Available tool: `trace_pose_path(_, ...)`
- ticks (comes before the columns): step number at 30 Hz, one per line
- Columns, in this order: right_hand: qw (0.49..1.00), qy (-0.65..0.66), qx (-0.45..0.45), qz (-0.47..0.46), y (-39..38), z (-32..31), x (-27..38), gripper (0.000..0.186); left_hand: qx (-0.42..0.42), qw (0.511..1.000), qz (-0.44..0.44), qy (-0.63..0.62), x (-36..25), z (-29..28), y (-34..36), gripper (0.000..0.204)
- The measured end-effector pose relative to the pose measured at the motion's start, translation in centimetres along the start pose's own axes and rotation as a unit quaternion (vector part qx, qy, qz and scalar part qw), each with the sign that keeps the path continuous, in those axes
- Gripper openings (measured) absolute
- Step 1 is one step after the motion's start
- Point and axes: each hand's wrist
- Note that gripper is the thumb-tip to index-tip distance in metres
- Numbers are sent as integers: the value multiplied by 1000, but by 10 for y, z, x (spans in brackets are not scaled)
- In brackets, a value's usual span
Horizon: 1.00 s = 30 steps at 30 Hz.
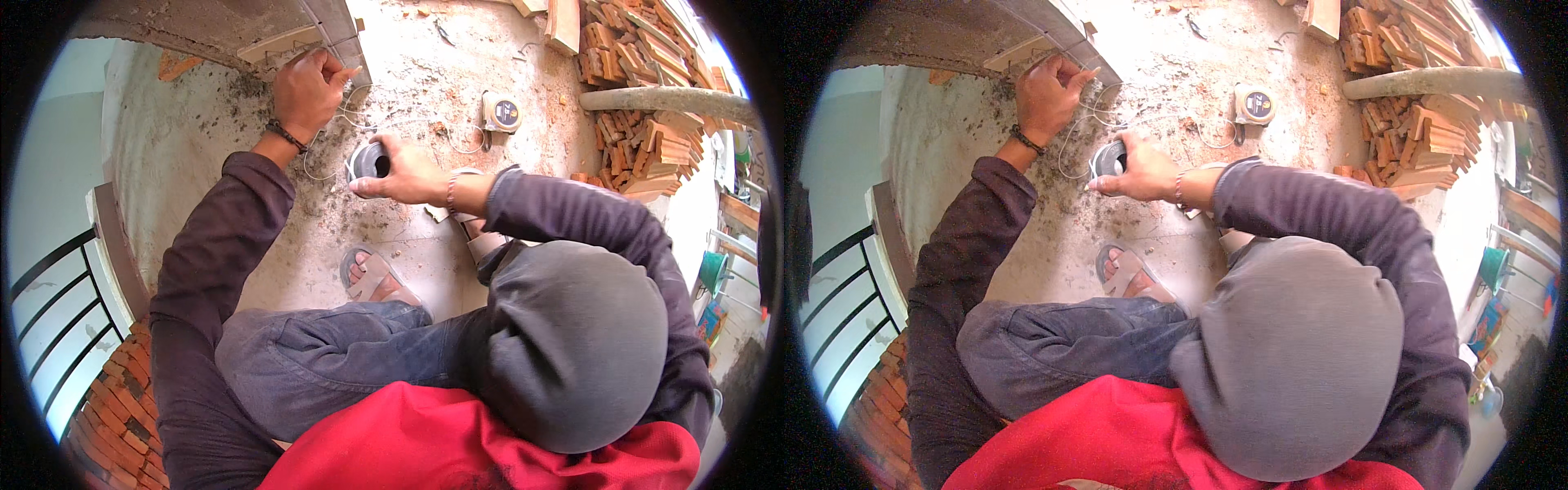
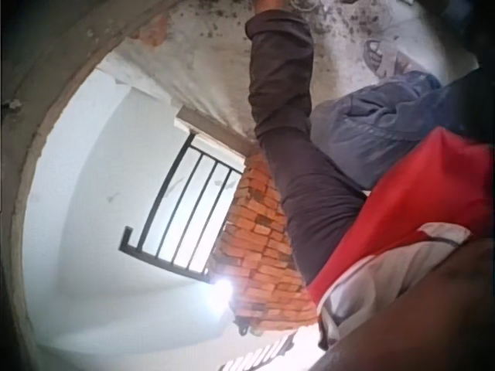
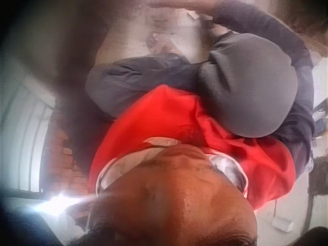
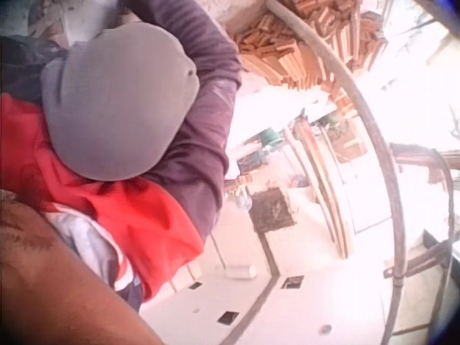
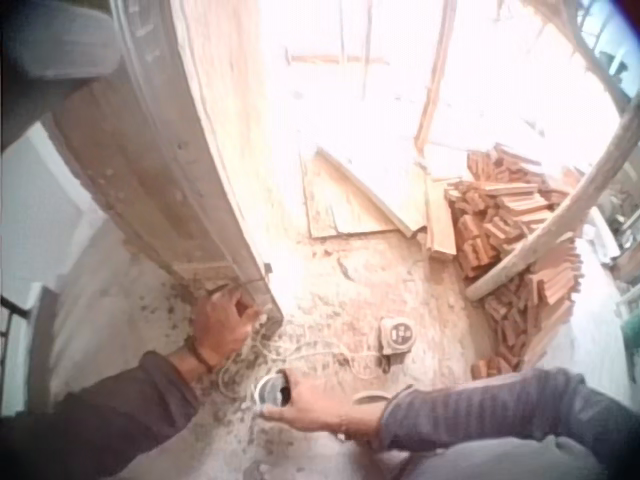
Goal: The person measures sections of a wall using a measuring tape and a pencil, then ties and stretches string along the wall to mark a level line.
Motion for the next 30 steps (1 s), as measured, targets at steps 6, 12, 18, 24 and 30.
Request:
trace_pose_path(6,984,-111,-21,-139,13,17,5,86,-19,999,27,1,6,1,-1,29)
trace_pose_path(12,924,-317,-204,-69,60,-31,-100,53,-15,1000,22,-10,7,4,4,29)
trace_pose_path(18,973,-161,-39,-159,67,4,-32,23,-11,998,4,63,13,0,-1,34)
trace_pose_path(24,972,-79,-72,-207,50,8,-3,24,-11,997,44,66,13,3,-8,27)
trace_pose_path(30,978,84,-165,-95,72,-27,-12,18,-23,997,48,64,7,8,-8,22)
Point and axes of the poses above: each hand's wrist, its own y-axis towards the middle knuckle, its own z-axis out of the palm, x = y × z, and after that the axes turned 9 degrees about -x, right-handed
